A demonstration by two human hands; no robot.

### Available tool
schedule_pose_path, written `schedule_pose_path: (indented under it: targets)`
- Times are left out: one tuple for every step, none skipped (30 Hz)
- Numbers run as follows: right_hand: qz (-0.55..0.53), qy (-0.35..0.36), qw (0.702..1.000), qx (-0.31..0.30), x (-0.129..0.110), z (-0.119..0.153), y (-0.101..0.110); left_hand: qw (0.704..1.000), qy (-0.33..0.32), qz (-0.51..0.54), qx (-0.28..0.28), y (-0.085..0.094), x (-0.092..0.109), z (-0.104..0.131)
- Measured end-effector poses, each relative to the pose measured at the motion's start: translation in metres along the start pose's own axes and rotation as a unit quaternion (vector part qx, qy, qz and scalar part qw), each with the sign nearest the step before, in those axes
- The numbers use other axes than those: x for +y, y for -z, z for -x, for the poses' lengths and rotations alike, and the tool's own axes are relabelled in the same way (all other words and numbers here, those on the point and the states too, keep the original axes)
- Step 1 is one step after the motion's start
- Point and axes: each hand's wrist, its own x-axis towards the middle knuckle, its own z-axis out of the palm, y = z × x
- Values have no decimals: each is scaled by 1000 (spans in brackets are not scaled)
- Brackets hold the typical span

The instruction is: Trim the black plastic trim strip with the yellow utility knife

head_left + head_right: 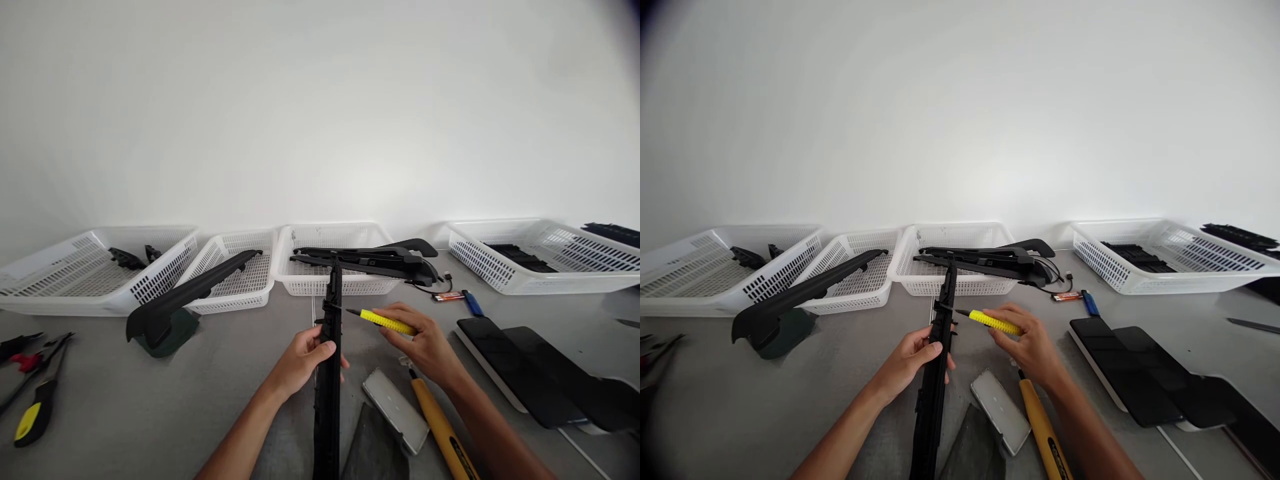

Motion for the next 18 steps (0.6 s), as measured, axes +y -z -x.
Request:
schedule_pose_path:
  targets:
    - [2, 3, 1000, -9, 0, 0, 0, 1000, -2, 1, -2, 0, -1, -1]
    - [3, 5, 1000, -17, -1, 0, 0, 1000, -5, 1, -3, 1, -2, -1]
    - [4, 7, 1000, -20, -1, 0, 0, 1000, -7, 2, -4, 1, -2, -1]
    - [6, 8, 1000, -19, -1, 0, 0, 1000, -8, 3, -5, 1, -3, -1]
    - [7, 9, 1000, -15, -1, -1, 0, 1000, -9, 3, -5, 2, -3, -1]
    - [7, 8, 1000, -12, -1, -1, 0, 1000, -9, 4, -6, 2, -3, -1]
    - [6, 5, 1000, -12, -1, 0, 0, 1000, -8, 3, -7, 2, -3, -1]
    - [1, 2, 1000, -16, 0, 0, 1, 1000, -7, 3, -8, 2, -3, 0]
    - [-5, -2, 1000, -22, 1, 0, 2, 1000, -6, 3, -9, 2, -3, 0]
    - [-11, -6, 1000, -27, 2, 0, 3, 1000, -6, 3, -8, 2, -3, 0]
    - [-17, -8, 999, -30, 4, 1, 4, 1000, -6, 3, -8, 2, -2, 0]
    - [-20, -11, 999, -32, 5, 1, 5, 1000, -7, 3, -6, 2, -2, 0]
    - [-19, -13, 999, -33, 6, 1, 6, 1000, -9, 2, -4, 1, -1, 1]
    - [-17, -15, 999, -33, 7, 1, 7, 1000, -10, 0, -2, 1, -1, 1]
    - [-14, -15, 999, -34, 8, 1, 7, 1000, -11, -2, -1, 1, 0, 1]
    - [-11, -15, 999, -33, 9, 1, 7, 1000, -12, -4, -3, 1, 1, 2]
    - [-7, -12, 999, -30, 9, 0, 7, 1000, -12, -5, -7, 1, 2, 2]
    - [-3, -10, 1000, -26, 9, 0, 6, 1000, -12, -2, -11, 1, 3, 2]
